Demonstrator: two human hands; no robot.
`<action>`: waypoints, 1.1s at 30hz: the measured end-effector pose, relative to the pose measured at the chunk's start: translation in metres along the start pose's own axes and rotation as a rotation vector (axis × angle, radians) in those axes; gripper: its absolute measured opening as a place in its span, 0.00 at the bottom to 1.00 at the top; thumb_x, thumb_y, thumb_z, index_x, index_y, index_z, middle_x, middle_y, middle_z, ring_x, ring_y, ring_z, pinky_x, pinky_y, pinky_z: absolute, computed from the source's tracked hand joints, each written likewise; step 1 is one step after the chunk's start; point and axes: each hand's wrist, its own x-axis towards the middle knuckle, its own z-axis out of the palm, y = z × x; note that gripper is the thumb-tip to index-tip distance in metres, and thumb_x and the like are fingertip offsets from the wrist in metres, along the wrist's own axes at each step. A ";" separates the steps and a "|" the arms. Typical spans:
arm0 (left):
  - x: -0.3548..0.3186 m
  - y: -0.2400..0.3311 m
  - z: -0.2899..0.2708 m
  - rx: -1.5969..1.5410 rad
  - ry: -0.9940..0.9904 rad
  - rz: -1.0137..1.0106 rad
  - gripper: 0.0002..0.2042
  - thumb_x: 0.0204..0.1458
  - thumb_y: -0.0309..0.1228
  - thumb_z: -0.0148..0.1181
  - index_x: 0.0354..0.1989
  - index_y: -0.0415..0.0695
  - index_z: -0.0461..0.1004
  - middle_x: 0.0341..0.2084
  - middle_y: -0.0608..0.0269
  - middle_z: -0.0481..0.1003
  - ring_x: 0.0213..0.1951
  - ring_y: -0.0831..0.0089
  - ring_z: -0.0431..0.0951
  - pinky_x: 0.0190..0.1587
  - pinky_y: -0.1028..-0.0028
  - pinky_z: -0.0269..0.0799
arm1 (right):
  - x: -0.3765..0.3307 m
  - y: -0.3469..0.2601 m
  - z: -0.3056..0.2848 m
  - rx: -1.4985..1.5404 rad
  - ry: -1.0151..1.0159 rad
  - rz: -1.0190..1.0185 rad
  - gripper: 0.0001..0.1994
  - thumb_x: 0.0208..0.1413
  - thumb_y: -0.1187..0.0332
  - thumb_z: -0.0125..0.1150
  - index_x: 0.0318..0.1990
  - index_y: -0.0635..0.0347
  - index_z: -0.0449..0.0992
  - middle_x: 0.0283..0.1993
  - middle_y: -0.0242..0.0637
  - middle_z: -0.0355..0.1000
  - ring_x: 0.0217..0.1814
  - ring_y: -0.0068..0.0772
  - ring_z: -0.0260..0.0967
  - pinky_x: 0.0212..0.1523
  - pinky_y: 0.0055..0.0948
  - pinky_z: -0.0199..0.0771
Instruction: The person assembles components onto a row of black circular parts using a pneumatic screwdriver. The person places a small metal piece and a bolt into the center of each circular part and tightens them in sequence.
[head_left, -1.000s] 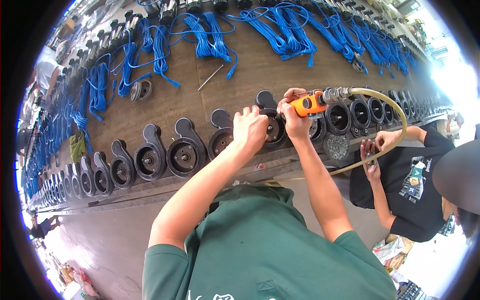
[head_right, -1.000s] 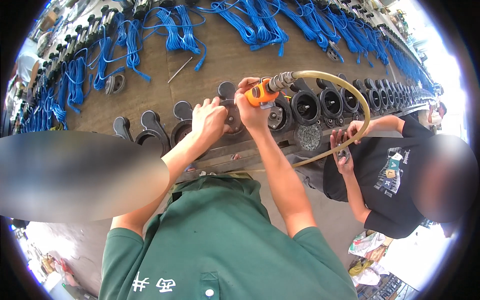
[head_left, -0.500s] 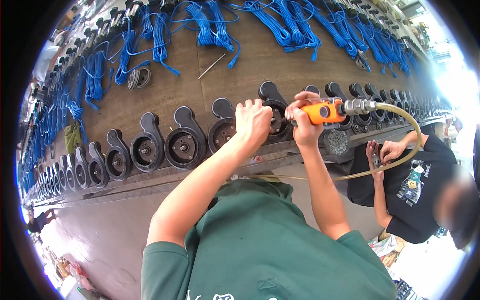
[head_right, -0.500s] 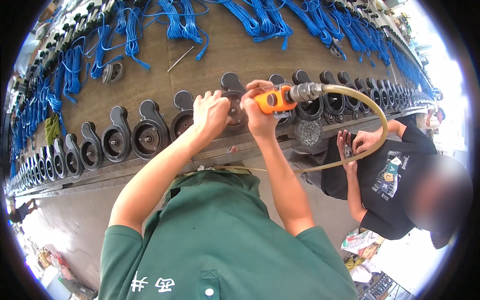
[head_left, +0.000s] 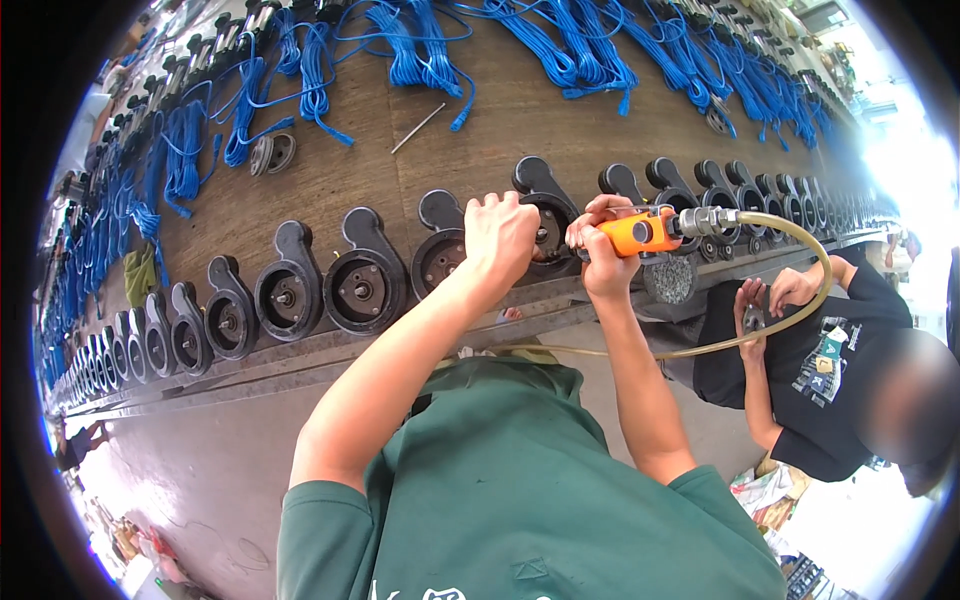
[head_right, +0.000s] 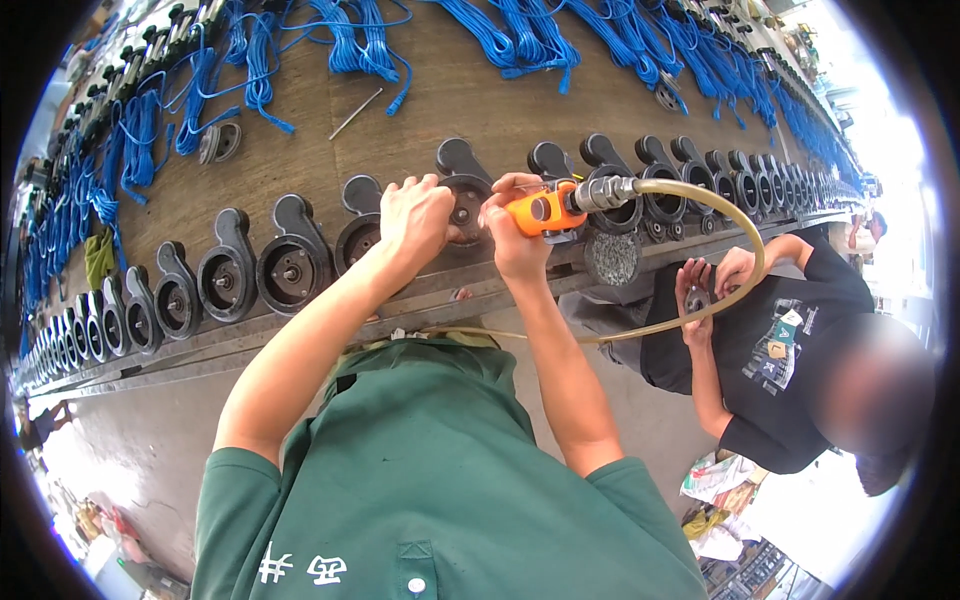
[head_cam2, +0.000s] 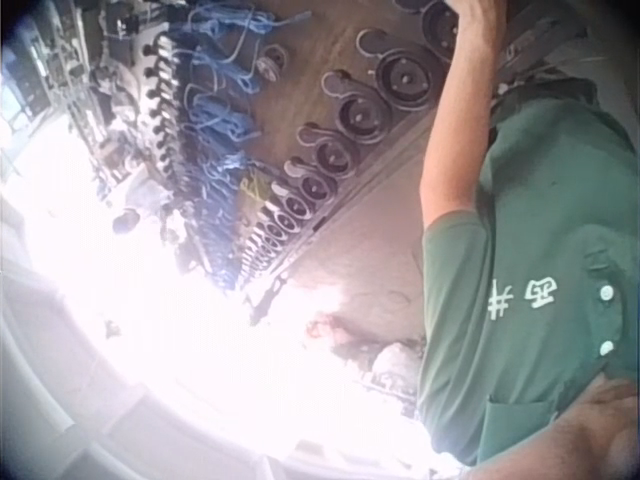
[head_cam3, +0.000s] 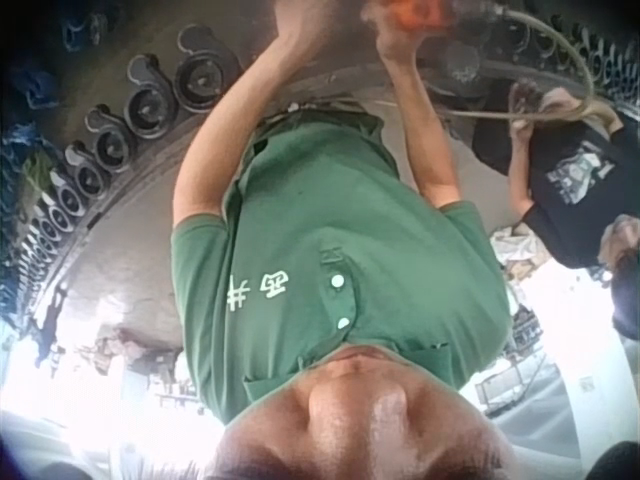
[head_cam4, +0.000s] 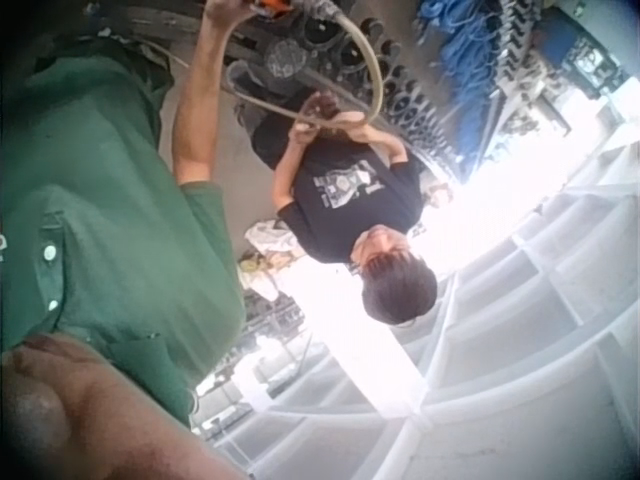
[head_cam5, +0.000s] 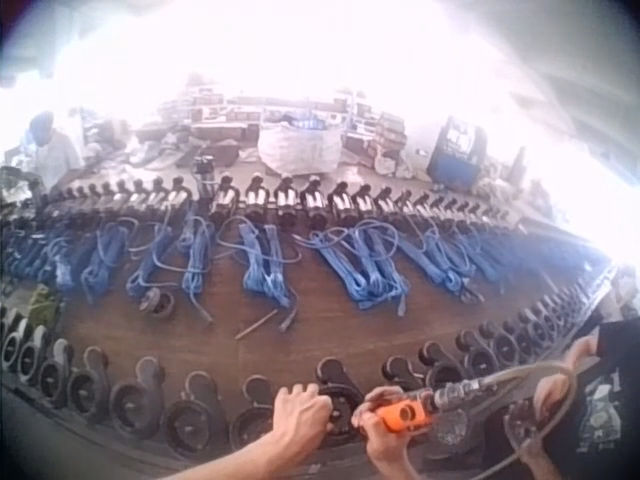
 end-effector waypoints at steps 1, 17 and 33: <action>0.000 -0.001 0.000 -0.009 0.009 0.006 0.17 0.32 0.43 0.76 0.29 0.46 0.82 0.36 0.57 0.78 0.44 0.58 0.78 0.45 0.58 0.71 | 0.000 0.001 0.000 -0.005 -0.001 -0.004 0.11 0.52 0.80 0.49 0.45 0.65 0.64 0.27 0.35 0.65 0.26 0.25 0.63 0.33 0.29 0.70; -0.003 -0.006 0.004 -0.055 0.024 0.019 0.18 0.31 0.42 0.76 0.29 0.46 0.82 0.35 0.59 0.78 0.43 0.58 0.78 0.45 0.59 0.72 | -0.006 0.017 -0.004 -0.271 -0.126 -0.166 0.11 0.50 0.81 0.58 0.42 0.64 0.70 0.30 0.30 0.70 0.33 0.16 0.68 0.37 0.18 0.69; -0.003 -0.008 -0.002 -0.075 0.017 0.031 0.18 0.32 0.42 0.77 0.28 0.43 0.81 0.35 0.56 0.78 0.42 0.57 0.79 0.43 0.59 0.73 | 0.001 0.000 0.005 -0.082 -0.027 -0.037 0.12 0.52 0.79 0.50 0.46 0.67 0.66 0.26 0.35 0.65 0.25 0.25 0.63 0.33 0.29 0.71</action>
